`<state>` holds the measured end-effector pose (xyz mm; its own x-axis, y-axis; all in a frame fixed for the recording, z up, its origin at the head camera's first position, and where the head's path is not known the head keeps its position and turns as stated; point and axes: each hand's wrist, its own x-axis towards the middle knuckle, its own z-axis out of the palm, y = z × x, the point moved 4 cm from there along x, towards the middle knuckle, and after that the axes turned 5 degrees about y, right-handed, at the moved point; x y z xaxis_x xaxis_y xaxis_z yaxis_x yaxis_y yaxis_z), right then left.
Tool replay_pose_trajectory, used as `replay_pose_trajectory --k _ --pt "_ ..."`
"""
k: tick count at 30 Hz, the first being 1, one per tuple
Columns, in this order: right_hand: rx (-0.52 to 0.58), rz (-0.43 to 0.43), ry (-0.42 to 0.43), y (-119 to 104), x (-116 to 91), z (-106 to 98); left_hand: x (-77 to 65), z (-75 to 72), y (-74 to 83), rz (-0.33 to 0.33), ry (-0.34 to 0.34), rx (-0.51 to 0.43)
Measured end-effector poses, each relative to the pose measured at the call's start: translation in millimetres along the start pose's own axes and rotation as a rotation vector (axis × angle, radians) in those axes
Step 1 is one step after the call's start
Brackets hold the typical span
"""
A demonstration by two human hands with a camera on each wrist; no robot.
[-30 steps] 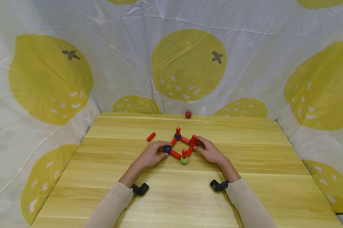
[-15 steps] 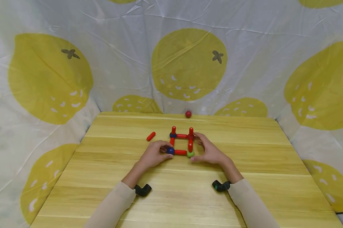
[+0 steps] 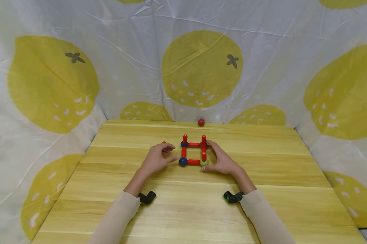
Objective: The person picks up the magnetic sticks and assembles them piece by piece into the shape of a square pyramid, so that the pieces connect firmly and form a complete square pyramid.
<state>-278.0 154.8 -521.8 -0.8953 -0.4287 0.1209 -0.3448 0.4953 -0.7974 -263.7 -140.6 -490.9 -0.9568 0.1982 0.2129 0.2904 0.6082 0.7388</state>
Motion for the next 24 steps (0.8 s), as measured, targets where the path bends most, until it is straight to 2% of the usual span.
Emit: replay_pose_trajectory --k 5,8,12,20,24 --pt "0.028 0.013 -0.006 3 5 1 6.7 -21.5 -15.4 -0.055 0.095 0.066" --pt "0.041 0.021 -0.015 5 8 2 11.1 -27.4 -23.2 -0.112 0.111 0.096" --pt "0.055 0.036 -0.016 6 11 3 15.1 -28.6 -29.0 -0.151 0.098 0.130" --pt "0.074 0.030 -0.006 5 13 2 20.5 -24.9 -34.4 -0.158 0.085 0.150" --pt "0.064 0.047 -0.010 6 12 2 20.0 -21.7 -33.9 -0.148 0.076 0.086"
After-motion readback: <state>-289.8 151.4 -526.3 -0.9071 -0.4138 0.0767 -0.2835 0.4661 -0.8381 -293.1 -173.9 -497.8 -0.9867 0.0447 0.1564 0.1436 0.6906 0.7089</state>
